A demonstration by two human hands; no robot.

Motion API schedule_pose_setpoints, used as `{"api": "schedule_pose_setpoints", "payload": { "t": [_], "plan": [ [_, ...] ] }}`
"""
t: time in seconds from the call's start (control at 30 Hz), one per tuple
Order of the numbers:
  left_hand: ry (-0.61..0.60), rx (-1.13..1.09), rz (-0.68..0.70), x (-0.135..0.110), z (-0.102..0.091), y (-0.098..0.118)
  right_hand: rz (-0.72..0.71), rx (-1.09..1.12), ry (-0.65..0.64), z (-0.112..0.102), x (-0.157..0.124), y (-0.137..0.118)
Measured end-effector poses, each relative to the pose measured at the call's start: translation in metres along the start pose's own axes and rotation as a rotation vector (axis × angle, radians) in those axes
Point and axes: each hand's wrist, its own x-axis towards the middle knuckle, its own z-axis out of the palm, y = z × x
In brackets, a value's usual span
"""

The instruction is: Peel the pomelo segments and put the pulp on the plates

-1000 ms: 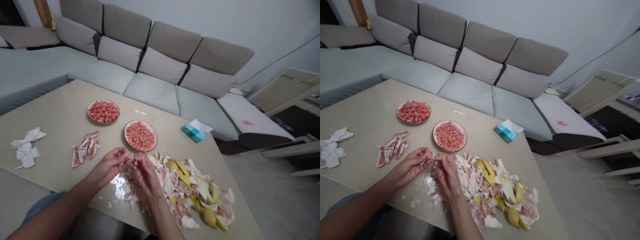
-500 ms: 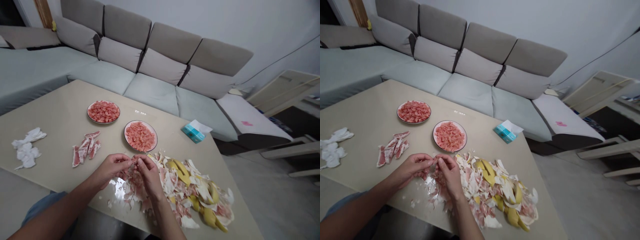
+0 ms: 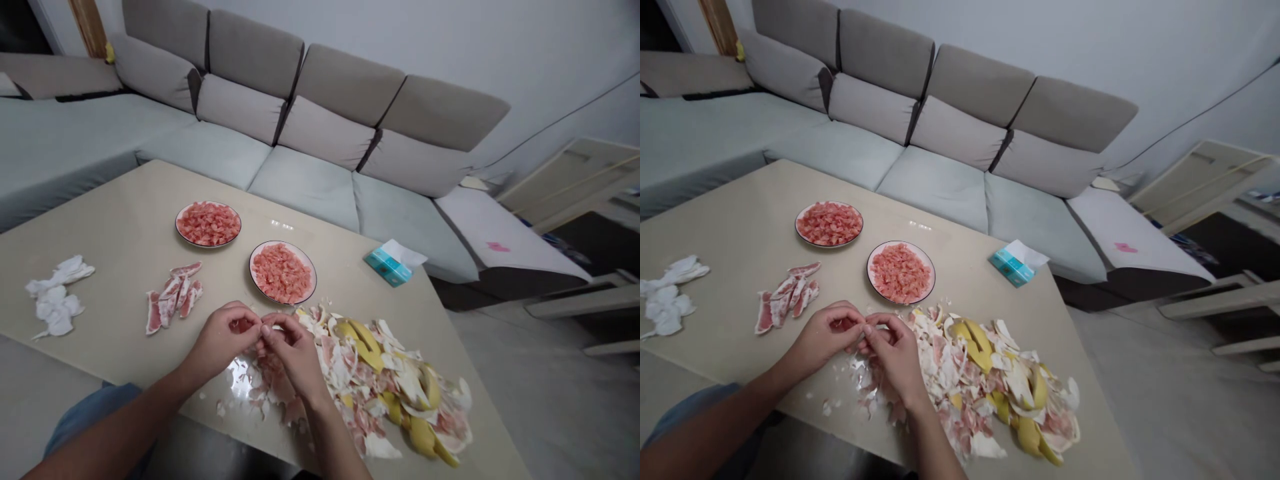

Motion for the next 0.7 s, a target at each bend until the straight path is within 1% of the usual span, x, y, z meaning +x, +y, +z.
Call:
{"api": "schedule_pose_setpoints", "payload": {
  "t": [0.13, 0.2, 0.3, 0.37, 0.43, 0.57, 0.7],
  "plan": [
    [0.025, 0.135, 0.07, 0.0, -0.001, 0.004, 0.05, 0.006, -0.024, -0.005, 0.002, -0.001],
    [0.024, 0.153, 0.079, 0.0, -0.002, 0.005, 0.072, 0.005, -0.043, -0.009, 0.003, -0.001],
    [-0.011, 0.083, 0.03, 0.001, -0.003, 0.004, 0.11, 0.012, -0.102, -0.016, 0.004, -0.002],
    [-0.053, 0.02, -0.03, 0.001, -0.003, 0.003, 0.125, 0.024, -0.149, -0.02, 0.004, -0.003],
    [-0.091, 0.0, -0.063, 0.001, -0.003, 0.003, 0.129, 0.04, -0.182, -0.023, 0.004, -0.003],
    [-0.108, 0.039, -0.044, 0.0, -0.001, 0.006, 0.128, 0.076, -0.196, -0.024, 0.005, -0.004],
    [-0.117, 0.023, -0.066, 0.0, 0.0, 0.007, 0.137, 0.091, -0.181, -0.022, 0.007, -0.002]
  ]
}}
